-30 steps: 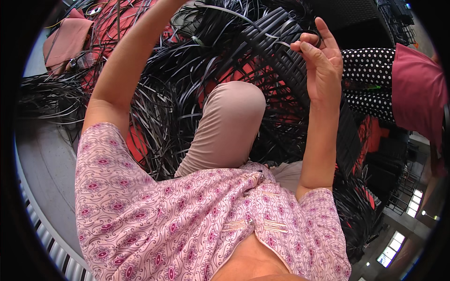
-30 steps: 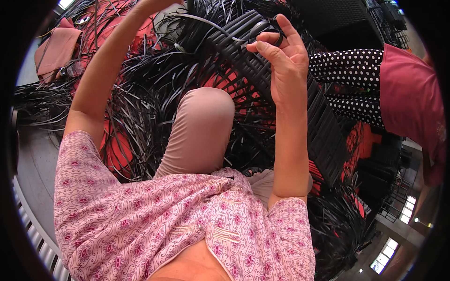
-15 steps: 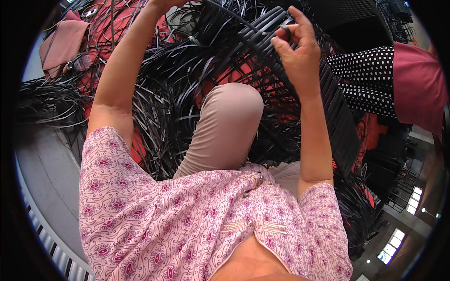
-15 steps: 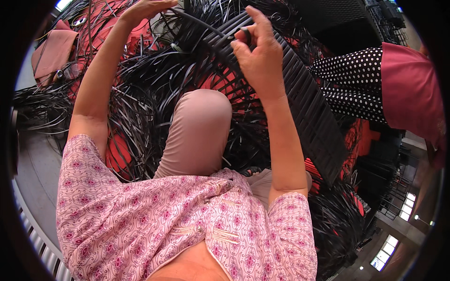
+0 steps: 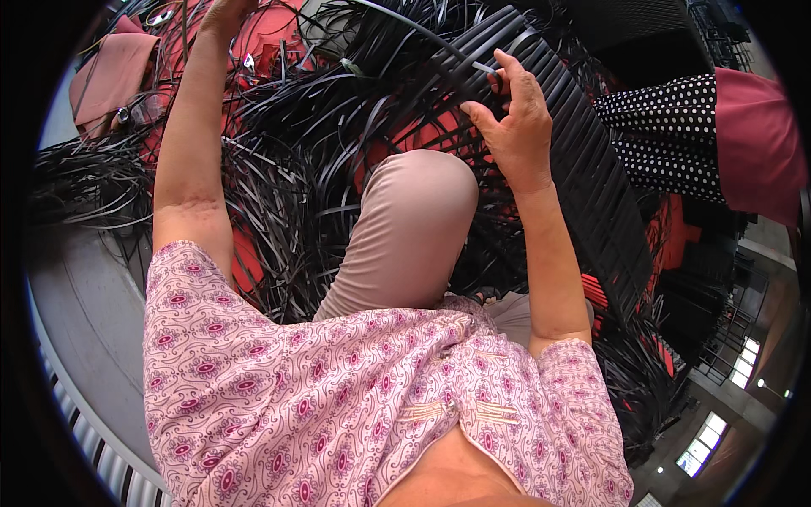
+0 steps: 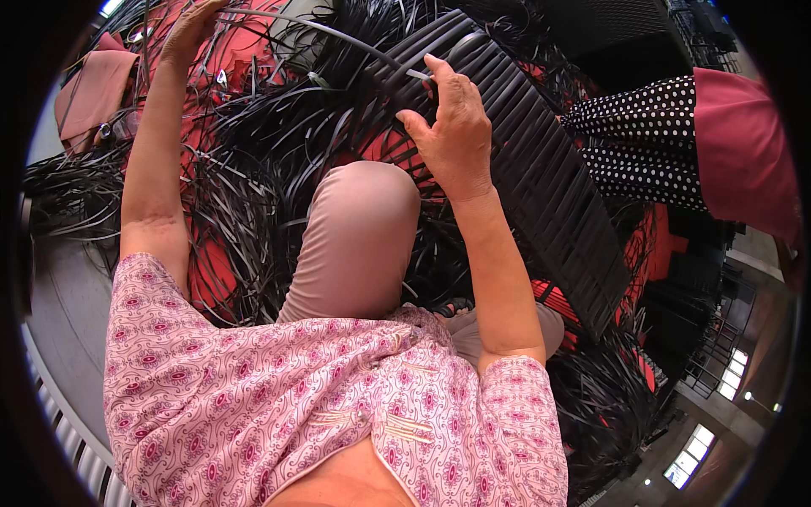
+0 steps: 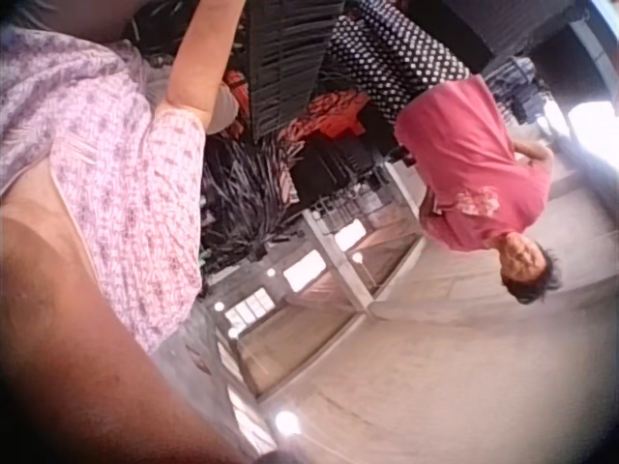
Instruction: The person weaves black strips through a frame by hand, pulling the material tight and tucking it into the structure while sitting on a mat covered with more strips.
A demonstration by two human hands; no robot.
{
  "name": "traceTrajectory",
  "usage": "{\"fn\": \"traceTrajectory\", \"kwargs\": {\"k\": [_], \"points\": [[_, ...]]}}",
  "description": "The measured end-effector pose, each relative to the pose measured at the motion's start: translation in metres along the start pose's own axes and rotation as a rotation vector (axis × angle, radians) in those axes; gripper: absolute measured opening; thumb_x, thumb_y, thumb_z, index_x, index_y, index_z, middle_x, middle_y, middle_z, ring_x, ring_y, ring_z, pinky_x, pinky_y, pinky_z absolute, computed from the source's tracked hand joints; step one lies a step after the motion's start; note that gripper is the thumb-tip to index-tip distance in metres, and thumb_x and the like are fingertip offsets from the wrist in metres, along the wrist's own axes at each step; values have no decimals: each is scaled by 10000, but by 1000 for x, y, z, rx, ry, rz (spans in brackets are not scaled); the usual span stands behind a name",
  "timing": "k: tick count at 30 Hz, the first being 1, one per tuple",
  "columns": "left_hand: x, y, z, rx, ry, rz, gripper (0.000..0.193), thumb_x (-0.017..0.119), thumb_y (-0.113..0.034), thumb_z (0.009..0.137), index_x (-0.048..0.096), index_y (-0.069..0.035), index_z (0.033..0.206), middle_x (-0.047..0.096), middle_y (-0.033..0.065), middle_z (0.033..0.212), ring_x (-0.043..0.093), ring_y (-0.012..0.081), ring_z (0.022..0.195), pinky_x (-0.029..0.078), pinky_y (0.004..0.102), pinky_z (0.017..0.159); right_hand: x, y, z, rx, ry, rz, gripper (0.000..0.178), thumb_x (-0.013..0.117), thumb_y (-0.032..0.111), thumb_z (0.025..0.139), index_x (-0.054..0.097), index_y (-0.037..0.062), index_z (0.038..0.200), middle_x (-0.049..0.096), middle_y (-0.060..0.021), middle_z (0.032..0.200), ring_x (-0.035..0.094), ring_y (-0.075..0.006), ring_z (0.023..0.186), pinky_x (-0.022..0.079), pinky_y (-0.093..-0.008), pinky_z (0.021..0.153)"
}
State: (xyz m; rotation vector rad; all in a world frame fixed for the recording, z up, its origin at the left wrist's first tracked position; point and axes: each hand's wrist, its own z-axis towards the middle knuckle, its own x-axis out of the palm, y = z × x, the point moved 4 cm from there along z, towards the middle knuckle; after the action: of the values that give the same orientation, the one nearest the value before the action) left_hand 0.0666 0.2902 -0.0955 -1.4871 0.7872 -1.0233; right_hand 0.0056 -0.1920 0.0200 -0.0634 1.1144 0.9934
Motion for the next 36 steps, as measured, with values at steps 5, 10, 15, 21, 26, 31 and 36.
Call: {"fn": "traceTrajectory", "kwargs": {"k": [5,10,15,21,26,31,36], "points": [[-8,19,27,282,-107,295,126,670,-138,908,717,-27,944,698,19,840,657,146,808,525,288,742,2,0,-3,-35,-27,-27,673,840,97,689,560,98,1300,643,-62,1021,631,-244,972,543,-357,860],[18,35,-2,160,-247,921,299,797,-198,759,698,-8,968,687,156,906,661,228,835,544,341,745,2,2,-5,-44,-70,8,623,844,105,674,604,104,1248,641,-49,1006,626,-235,937,536,-358,868],[152,-25,-89,680,-164,855,277,705,-211,845,685,-16,1040,649,182,961,636,272,842,517,358,770,-2,4,-5,-102,-156,-251,513,850,196,676,662,110,1146,624,-43,940,614,-233,868,520,-370,820],[237,-10,-120,294,451,146,373,548,-356,1025,690,-23,1114,651,-6,924,577,69,829,481,221,741,3,2,-3,-60,-98,-173,335,842,205,667,718,120,966,614,-28,860,609,-244,861,509,-379,806],[247,2,-125,117,466,189,230,665,-317,961,718,-95,994,608,-89,805,505,1,703,409,190,629,0,5,-3,7,-67,-148,297,839,201,672,716,118,929,618,-25,846,616,-240,851,512,-371,796],[241,-1,-125,137,409,189,191,741,-302,900,721,-120,958,585,-115,746,481,-14,664,371,170,582,0,4,-2,2,-69,-130,268,835,189,675,706,116,898,618,-21,832,619,-238,845,514,-369,791],[241,3,-125,172,366,191,175,756,-279,886,721,-119,946,582,-115,734,482,-16,659,375,169,585,3,2,-4,-18,-77,-107,250,830,176,679,698,116,884,617,-22,830,619,-239,845,514,-372,782]]}}
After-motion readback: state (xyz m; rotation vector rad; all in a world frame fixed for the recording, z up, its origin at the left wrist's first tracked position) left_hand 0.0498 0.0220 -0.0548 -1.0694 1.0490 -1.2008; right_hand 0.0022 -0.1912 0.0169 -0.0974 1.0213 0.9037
